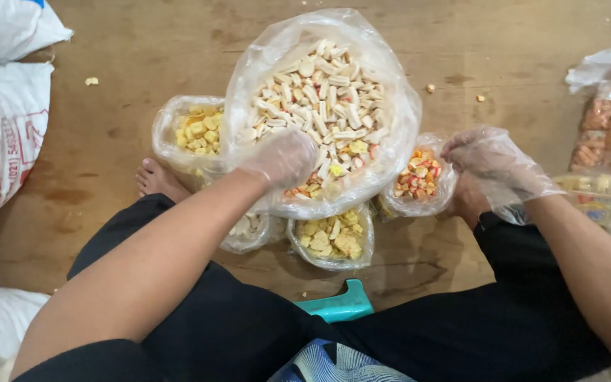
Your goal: Sorting different colored snack pieces from a large bulk bag into smaller plastic bags while wearing gloves.
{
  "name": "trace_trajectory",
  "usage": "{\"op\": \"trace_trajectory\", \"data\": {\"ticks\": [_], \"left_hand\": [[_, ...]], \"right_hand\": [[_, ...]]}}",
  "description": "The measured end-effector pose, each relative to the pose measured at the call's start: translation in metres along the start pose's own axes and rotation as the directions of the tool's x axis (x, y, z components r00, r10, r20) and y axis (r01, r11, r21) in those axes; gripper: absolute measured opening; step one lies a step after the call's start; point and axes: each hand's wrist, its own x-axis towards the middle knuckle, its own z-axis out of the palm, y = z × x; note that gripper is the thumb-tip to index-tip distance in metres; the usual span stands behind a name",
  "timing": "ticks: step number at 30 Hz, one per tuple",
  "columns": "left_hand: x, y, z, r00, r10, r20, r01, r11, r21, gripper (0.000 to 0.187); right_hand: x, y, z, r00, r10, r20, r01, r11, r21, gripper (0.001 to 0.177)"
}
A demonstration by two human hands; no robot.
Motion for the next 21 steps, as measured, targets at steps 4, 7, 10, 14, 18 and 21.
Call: {"op": "trace_trajectory", "data": {"ticks": [4, 7, 10, 14, 18, 21], "left_hand": [[0.013, -0.018, 0.023, 1.0, -0.009, 0.021, 0.006, 0.991, 0.135, 0.024], [0.021, -0.032, 0.032, 0.987, 0.157, 0.045, -0.159, 0.857, 0.489, 0.015], [0.036, -0.041, 0.042, 0.981, 0.188, 0.041, -0.177, 0.791, 0.585, 0.014], [0.024, -0.034, 0.039, 0.997, 0.063, -0.051, -0.048, 0.966, 0.253, 0.025], [0.017, -0.027, 0.037, 0.996, 0.089, 0.014, -0.088, 0.934, 0.346, 0.029], [0.041, -0.051, 0.065, 0.986, 0.156, -0.06, -0.13, 0.942, 0.309, 0.028]], "right_hand": [[-0.002, -0.011, 0.007, 0.985, 0.145, 0.091, -0.143, 0.989, -0.034, 0.016], [0.015, 0.005, 0.019, 0.979, 0.12, 0.167, -0.123, 0.992, 0.005, 0.015], [-0.001, -0.018, 0.015, 0.964, 0.149, 0.22, -0.154, 0.988, 0.008, 0.018], [-0.007, -0.038, 0.011, 0.959, 0.174, 0.225, -0.135, 0.975, -0.179, 0.023], [0.013, -0.021, 0.019, 0.975, 0.089, 0.202, -0.089, 0.996, -0.011, 0.02], [0.029, -0.004, 0.029, 0.981, 0.064, 0.185, -0.101, 0.976, 0.195, 0.022]]}}
